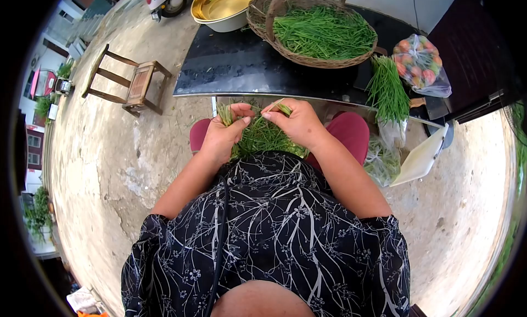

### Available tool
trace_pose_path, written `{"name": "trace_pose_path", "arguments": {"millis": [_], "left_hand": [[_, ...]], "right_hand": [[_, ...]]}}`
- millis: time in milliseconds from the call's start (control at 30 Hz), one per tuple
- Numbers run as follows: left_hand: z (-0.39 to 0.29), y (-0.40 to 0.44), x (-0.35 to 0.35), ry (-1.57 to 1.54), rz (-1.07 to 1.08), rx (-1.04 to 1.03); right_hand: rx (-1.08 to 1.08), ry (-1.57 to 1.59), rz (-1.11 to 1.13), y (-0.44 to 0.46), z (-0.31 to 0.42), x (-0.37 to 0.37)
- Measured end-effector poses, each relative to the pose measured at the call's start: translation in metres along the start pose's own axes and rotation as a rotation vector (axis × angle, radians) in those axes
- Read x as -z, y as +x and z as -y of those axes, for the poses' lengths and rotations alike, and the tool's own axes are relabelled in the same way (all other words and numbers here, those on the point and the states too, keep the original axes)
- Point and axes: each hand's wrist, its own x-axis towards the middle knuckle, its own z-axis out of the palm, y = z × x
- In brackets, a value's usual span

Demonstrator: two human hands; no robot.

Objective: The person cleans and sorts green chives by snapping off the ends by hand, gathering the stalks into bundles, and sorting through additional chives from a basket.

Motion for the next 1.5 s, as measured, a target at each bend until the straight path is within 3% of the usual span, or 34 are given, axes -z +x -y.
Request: {"name": "trace_pose_path", "arguments": {"millis": [100, 300, 433, 500, 633, 700, 767, 833, 933, 1000, 1133, 1500], "left_hand": [[0.002, -0.002, 0.003, 0.125, 0.127, -0.002], [0.005, -0.002, 0.001, 0.245, 0.087, -0.015], [0.0, -0.005, -0.001, 0.408, 0.088, -0.032], [0.003, -0.005, 0.001, 0.368, 0.071, -0.022], [0.012, -0.001, 0.007, 0.169, 0.001, 0.047], [0.002, -0.003, 0.005, 0.116, 0.004, 0.098], [-0.001, -0.004, 0.003, 0.063, 0.009, 0.147], [0.003, -0.002, 0.002, 0.008, 0.004, 0.129], [-0.006, -0.005, -0.002, 0.02, 0.029, 0.153], [-0.006, -0.007, -0.003, 0.032, 0.044, 0.147], [-0.006, -0.009, -0.007, 0.039, 0.083, 0.148], [-0.003, -0.005, 0.002, -0.101, 0.251, 0.252]], "right_hand": [[-0.056, -0.014, 0.035, -0.002, 0.001, -0.004], [0.12, -0.209, 0.041, -0.001, -0.002, -0.004], [0.122, -0.336, 0.067, -0.003, 0.003, 0.003], [0.028, -0.402, -0.027, -0.003, 0.01, 0.009], [0.0, -0.097, -0.513, 0.006, -0.004, 0.04], [0.001, -0.207, -0.597, 0.007, -0.003, 0.049], [-0.145, -0.362, -0.382, 0.003, 0.004, 0.045], [-0.037, -0.546, -0.278, 0.0, -0.007, 0.032], [-0.078, -0.262, -0.179, -0.003, -0.005, 0.007], [-0.154, 0.154, -0.07, -0.005, 0.005, -0.003], [-0.042, 0.125, -0.104, -0.003, 0.001, -0.017], [-0.084, 0.083, 0.039, -0.005, 0.006, -0.001]]}}
